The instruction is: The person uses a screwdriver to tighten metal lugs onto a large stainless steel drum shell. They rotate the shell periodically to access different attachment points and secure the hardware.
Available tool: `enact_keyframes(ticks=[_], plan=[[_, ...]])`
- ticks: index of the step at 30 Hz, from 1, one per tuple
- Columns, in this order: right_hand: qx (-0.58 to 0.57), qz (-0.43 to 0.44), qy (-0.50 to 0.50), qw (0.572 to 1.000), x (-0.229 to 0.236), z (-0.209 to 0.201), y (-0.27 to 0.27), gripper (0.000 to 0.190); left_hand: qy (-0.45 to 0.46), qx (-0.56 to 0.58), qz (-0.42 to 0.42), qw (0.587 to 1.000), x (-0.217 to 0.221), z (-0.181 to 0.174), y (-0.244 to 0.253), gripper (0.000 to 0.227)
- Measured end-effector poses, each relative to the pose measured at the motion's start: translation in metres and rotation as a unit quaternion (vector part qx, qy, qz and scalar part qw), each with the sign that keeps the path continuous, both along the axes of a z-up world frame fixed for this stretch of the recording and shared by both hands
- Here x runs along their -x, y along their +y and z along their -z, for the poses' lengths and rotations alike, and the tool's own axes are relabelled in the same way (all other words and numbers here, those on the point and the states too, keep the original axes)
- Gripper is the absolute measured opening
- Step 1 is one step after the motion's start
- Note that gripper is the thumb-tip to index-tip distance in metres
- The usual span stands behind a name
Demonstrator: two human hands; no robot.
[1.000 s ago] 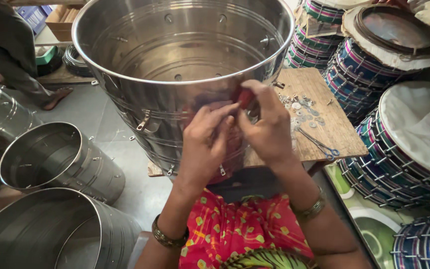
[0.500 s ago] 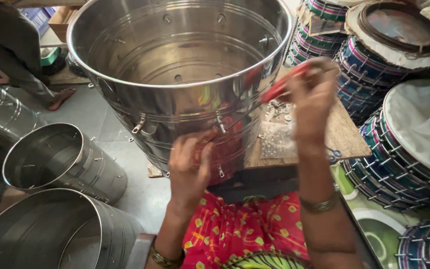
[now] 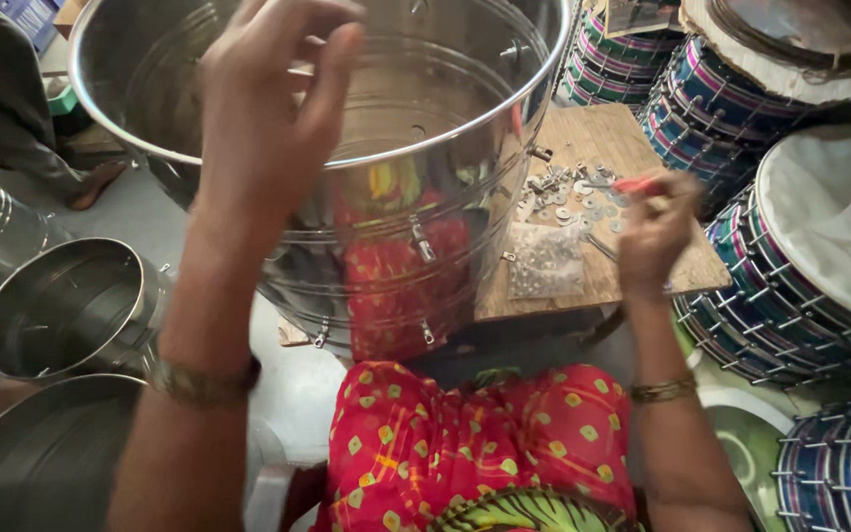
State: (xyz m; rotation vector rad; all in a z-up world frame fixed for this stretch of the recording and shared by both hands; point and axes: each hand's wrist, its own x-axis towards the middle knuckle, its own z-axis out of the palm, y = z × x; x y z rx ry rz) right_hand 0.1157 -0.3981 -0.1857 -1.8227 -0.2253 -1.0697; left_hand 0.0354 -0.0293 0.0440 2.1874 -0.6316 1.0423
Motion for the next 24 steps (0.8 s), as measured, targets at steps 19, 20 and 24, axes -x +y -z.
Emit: enact_keyframes(ticks=[19,20,24], plan=[[0.08,-0.061,0.028,0.995,0.066,0.031,0.091,0.018,0.625,-0.396,0.29,0.608,-0.152,0.097,-0.014,0.042],[0.103,-0.111,-0.004,0.989,0.081,0.01,0.1,0.012,0.624,-0.391,0.309,0.602,-0.155,0.097,-0.016,0.043],[0.169,-0.22,0.009,0.961,0.12,-0.058,0.135,0.024,0.565,-0.399,0.434,0.577,-0.15,0.09,-0.036,0.051]])
